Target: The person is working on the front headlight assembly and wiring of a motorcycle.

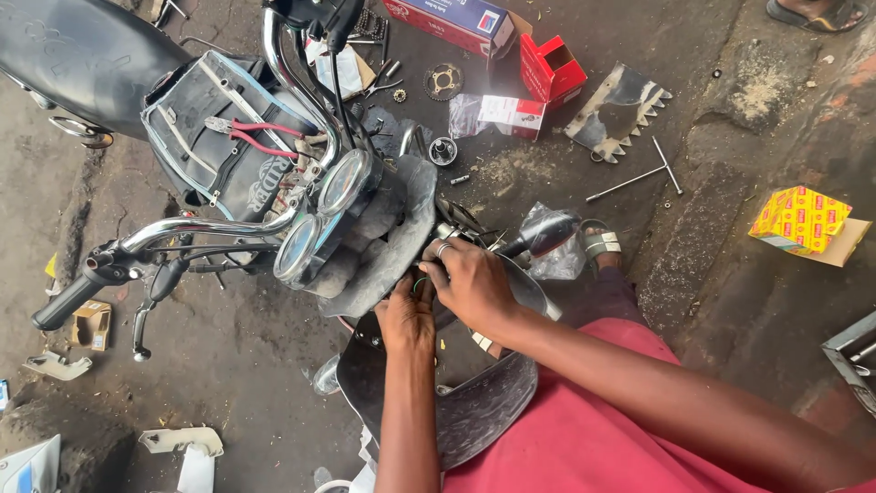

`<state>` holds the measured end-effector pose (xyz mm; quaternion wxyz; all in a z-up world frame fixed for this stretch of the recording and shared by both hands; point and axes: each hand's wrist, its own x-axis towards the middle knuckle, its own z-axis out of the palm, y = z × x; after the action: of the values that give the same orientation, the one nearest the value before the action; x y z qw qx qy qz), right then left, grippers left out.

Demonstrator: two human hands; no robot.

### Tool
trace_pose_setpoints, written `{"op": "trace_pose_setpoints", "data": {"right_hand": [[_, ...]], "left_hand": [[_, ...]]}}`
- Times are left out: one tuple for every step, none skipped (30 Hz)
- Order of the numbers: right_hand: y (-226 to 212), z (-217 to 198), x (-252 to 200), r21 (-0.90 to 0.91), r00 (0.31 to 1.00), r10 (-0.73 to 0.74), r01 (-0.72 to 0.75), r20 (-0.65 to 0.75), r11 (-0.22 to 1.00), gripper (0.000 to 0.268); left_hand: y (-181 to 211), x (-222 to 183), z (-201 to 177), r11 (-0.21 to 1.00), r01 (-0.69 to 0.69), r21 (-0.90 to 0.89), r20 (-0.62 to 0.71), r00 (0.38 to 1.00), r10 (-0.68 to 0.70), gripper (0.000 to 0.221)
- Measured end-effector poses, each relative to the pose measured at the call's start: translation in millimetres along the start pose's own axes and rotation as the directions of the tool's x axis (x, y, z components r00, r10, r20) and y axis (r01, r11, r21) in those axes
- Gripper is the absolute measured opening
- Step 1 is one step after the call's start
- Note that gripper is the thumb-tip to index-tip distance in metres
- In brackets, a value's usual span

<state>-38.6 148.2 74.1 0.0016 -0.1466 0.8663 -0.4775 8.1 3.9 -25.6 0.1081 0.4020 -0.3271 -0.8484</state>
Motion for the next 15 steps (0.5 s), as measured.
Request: {"op": "trace_pose_setpoints", "data": {"right_hand": [[0,1,0,0.001,1.0,-0.005,0.005,-0.009,1.0,0.016],[2,1,-1,0.0,1.0,-0.006,0.006,-0.007,1.0,0.016],[5,2,-3,0.001,1.0,-0.005,0.005,-0.013,1.0,0.016],[7,4,-3,0.004,1.0,-0.007,0.007,-0.021,1.0,0.016],[9,6,-3,0.004,1.0,-0.013,0.013,-0.019,1.0,0.016],[10,9,-5,0.014,1.0,0.011,-0.011,-0.013,1.0,0.015],[10,12,-6,0.024,0.999,0.035,-0.034,-0.007,0.999,0.014],[12,12,-5,0.021,1.0,0.022,-0.021,-0.012,1.0,0.014],[14,11,-5,0.05,0.999,0.032,-0.032,-0.002,0.998,0.012],[15,10,-4,0.079,0.999,0.046,-0.046,0.006,0.996,0.01],[15,10,-2,0.076,0.999,0.036,-0.036,0.0,0.996,0.01],[15,10,-3,0.1,0.999,0.049,-0.051,0.022,0.994,0.009],[15,10,-4,0.124,0.997,0.061,-0.066,0.044,0.99,0.008],[15,8,-3,0.122,0.997,0.06,-0.065,0.047,0.99,0.008],[16,7,-1,0.106,0.997,0.049,-0.055,0.059,0.993,0.009]], "left_hand": [[0,1,-2,1.0,-0.019,-0.006,0.036,0.999,0.019,0.034],[2,-5,4,1.0,-0.019,-0.008,0.035,0.999,0.019,0.034],[5,-11,10,1.0,-0.005,-0.004,0.023,1.0,0.005,0.034],[9,-16,17,1.0,0.006,-0.002,0.012,1.0,-0.006,0.034],[6,-14,16,1.0,0.001,-0.005,0.013,1.0,-0.001,0.034],[5,-13,14,1.0,0.017,0.006,0.005,1.0,-0.017,0.035],[5,-13,13,0.999,0.033,0.017,-0.002,0.999,-0.033,0.036],[1,-10,13,1.0,0.025,0.009,0.007,1.0,-0.025,0.036],[-3,-7,14,1.0,0.031,-0.001,0.016,0.999,-0.031,0.035],[-6,-3,15,0.999,0.04,-0.008,0.026,0.999,-0.04,0.034],[-6,-2,19,0.999,0.035,-0.013,0.035,0.999,-0.035,0.034],[-8,-2,22,0.999,0.041,-0.024,0.008,0.999,-0.04,0.032],[-10,-2,23,0.998,0.046,-0.035,-0.019,0.999,-0.047,0.031],[-12,-1,25,0.998,0.046,-0.038,-0.021,0.999,-0.047,0.031],[-14,1,26,0.996,0.067,-0.066,-0.031,0.997,-0.069,0.027]]}}
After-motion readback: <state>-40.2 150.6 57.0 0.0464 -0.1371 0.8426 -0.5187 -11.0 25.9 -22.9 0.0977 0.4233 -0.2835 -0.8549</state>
